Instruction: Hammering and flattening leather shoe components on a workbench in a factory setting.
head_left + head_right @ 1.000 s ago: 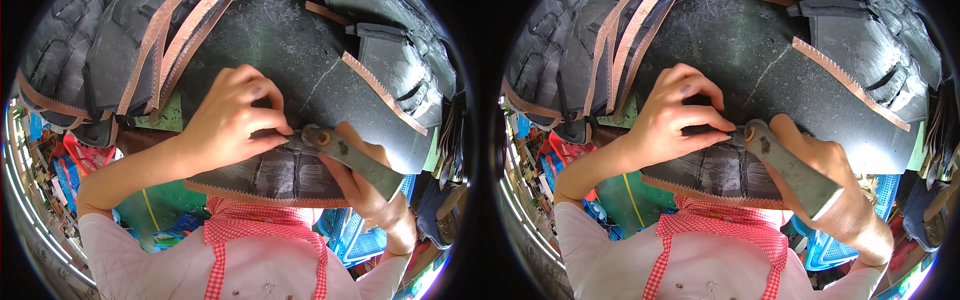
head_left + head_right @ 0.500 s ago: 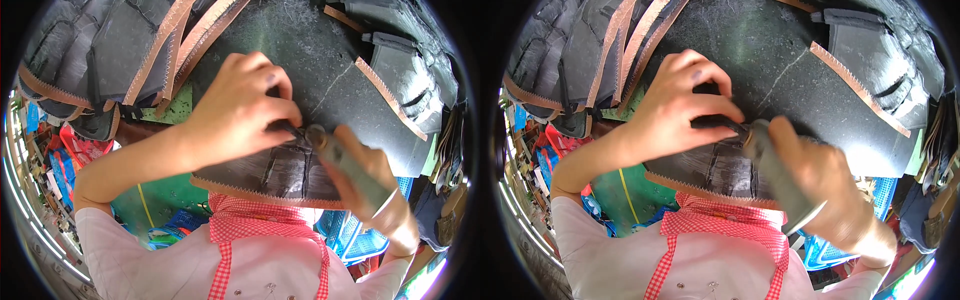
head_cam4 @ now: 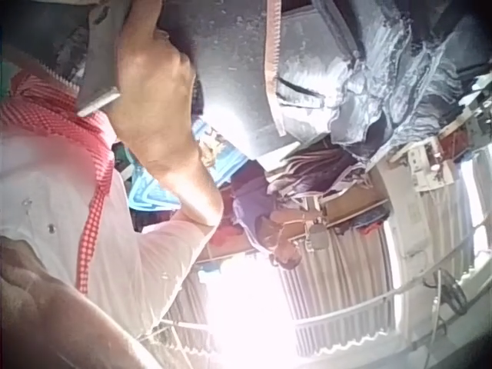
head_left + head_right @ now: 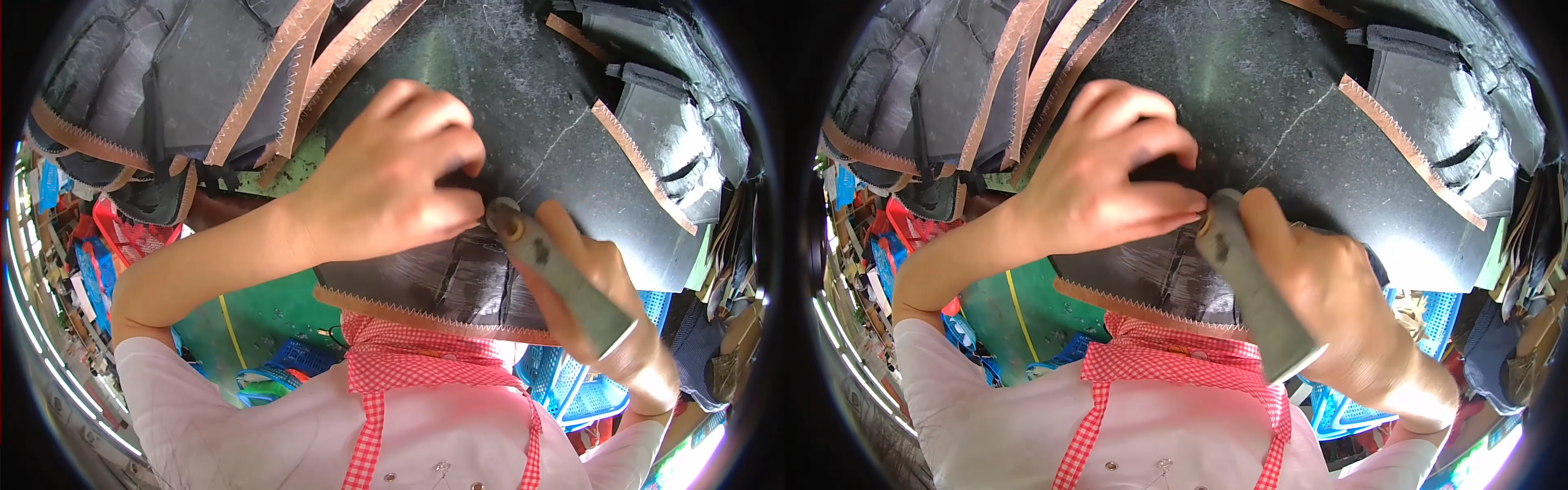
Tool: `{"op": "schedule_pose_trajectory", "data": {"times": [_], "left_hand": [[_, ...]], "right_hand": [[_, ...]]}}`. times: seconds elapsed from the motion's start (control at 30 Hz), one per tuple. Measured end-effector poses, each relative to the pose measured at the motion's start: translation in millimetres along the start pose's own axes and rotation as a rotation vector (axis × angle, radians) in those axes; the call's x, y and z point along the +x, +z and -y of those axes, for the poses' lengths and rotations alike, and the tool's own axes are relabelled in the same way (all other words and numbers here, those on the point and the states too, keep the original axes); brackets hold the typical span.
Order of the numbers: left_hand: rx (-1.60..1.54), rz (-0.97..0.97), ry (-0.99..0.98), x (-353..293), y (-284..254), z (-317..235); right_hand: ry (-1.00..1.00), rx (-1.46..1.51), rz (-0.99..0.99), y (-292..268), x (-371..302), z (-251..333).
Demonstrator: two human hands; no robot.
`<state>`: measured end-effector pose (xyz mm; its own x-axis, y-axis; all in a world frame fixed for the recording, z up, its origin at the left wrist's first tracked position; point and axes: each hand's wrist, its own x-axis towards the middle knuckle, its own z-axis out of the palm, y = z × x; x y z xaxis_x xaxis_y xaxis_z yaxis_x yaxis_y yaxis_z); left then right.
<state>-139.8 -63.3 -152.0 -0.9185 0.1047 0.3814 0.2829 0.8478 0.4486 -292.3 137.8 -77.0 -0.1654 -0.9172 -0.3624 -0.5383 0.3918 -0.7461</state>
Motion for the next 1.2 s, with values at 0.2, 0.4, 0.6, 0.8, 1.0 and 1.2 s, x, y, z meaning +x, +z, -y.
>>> {"op": "schedule_pose_trajectory", "data": {"times": [0.2,0.4,0.6,0.8,1.0,1.2], "left_hand": [[0.001,0.018,-0.068,-10,0,-7],[-0.053,-0.013,-0.158,-16,-5,-9],[-0.001,-0.057,-0.287,-13,-14,-13],[0.039,0.041,-0.127,-20,-14,-15],[-0.016,0.042,-0.211,-27,-20,-20],[-0.187,0.023,-0.199,-22,-22,-25]], "right_hand": [[-0.077,-0.168,-0.015,-3,8,10],[-0.046,-0.012,0.016,4,12,5],[-0.093,-0.096,0.011,10,13,10],[-0.165,-0.207,0.016,13,16,16],[-0.176,-0.13,-0.014,15,21,18],[-0.114,-0.176,-0.067,2,11,0]]}}
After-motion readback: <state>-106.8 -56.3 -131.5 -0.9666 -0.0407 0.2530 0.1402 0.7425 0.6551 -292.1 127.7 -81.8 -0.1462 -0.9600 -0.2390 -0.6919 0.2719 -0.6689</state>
